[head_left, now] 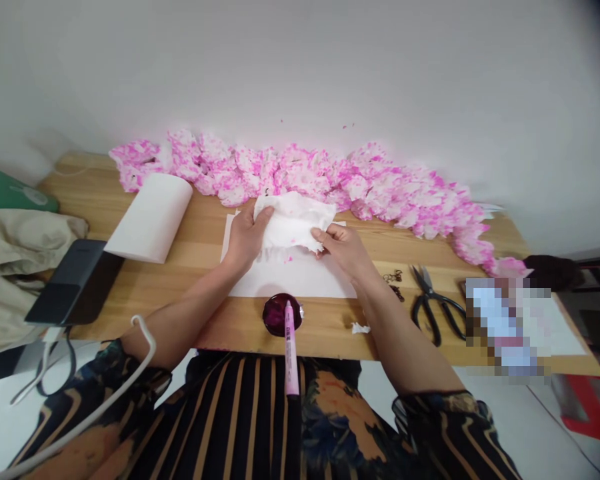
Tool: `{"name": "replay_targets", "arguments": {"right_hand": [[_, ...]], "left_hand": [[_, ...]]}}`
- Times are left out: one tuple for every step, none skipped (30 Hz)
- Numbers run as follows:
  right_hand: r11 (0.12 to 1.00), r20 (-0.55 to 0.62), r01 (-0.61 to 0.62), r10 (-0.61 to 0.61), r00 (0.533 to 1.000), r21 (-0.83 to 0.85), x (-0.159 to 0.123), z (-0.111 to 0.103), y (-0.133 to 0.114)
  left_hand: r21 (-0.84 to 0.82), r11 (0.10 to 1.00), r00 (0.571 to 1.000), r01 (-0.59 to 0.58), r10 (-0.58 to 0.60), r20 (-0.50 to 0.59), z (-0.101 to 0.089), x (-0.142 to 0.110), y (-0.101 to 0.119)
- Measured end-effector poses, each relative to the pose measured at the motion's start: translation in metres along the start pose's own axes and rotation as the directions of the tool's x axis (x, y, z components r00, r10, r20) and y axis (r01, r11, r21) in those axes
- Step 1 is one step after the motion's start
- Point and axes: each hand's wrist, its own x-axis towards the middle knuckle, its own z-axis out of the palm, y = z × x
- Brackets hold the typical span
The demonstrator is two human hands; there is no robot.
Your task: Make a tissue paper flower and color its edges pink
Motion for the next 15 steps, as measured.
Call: {"name": "replay_targets", "arguments": {"right_hand": [[1.0,0.0,0.001,-0.001,1.0,-0.015,0.0,-0.001,0.0],[1.0,-0.001,0.001,-0.001,1.0,-0.03,0.0,-0.003,-0.001],[0.999,0.001,-0.003,0.003,1.0,-0.044,0.0,-0.005,-0.001],[0.998,0.004,-0.011,0.011,1.0,-0.055,0.0,-0.007,0.0],[0.998,0.011,-0.022,0.023,1.0,-0.064,0.0,-0.009,0.001],[0.997,0.026,-0.032,0.034,0.999,-0.072,0.001,-0.011,0.001],[0.997,0.043,-0.037,0.04,0.998,-0.075,0.001,-0.012,0.003],[0.997,0.057,-0.031,0.035,0.998,-0.072,0.002,-0.013,0.004],[0.998,0.064,-0.011,0.014,0.998,-0.061,0.002,-0.013,0.005],[0.999,0.061,0.021,-0.019,0.998,-0.039,0.003,-0.013,0.005],[0.998,0.046,0.057,-0.057,0.997,-0.01,0.004,-0.013,0.006],[0.996,0.017,0.092,-0.092,0.996,0.023,0.004,-0.012,0.006],[0.991,-0.026,0.121,-0.12,0.992,0.052,0.004,-0.01,0.007],[0.987,-0.073,0.143,-0.138,0.988,0.068,0.004,-0.008,0.007],[0.985,-0.12,0.159,-0.15,0.981,0.071,0.004,-0.007,0.007]], "left_hand": [[-0.003,1.0,1.0,0.013,-0.013,0.012,-0.001,0.001,0.002],[-0.015,1.0,0.999,0.025,-0.025,0.026,-0.001,0.002,0.004],[-0.032,0.999,0.999,0.037,-0.035,0.042,-0.002,0.002,0.006],[-0.054,0.997,0.997,0.049,-0.046,0.063,-0.002,0.003,0.008],[-0.077,0.995,0.995,0.059,-0.053,0.08,-0.002,0.003,0.009],[-0.095,0.993,0.994,0.066,-0.057,0.093,-0.002,0.003,0.01],[-0.104,0.992,0.993,0.069,-0.058,0.103,-0.002,0.003,0.011],[-0.105,0.992,0.992,0.07,-0.058,0.11,-0.002,0.003,0.011],[-0.096,0.993,0.991,0.069,-0.057,0.117,-0.001,0.003,0.01],[-0.08,0.995,0.991,0.064,-0.054,0.12,-0.001,0.002,0.009],[-0.058,0.997,0.991,0.056,-0.049,0.123,0.0,0.001,0.009],[-0.03,0.998,0.991,0.046,-0.042,0.129,0.001,0.0,0.008],[-0.003,0.999,0.989,0.035,-0.034,0.143,0.001,-0.001,0.008],[0.022,1.0,0.987,0.022,-0.026,0.16,0.002,-0.003,0.009],[0.042,0.999,0.984,0.01,-0.018,0.18,0.002,-0.004,0.01]]}}
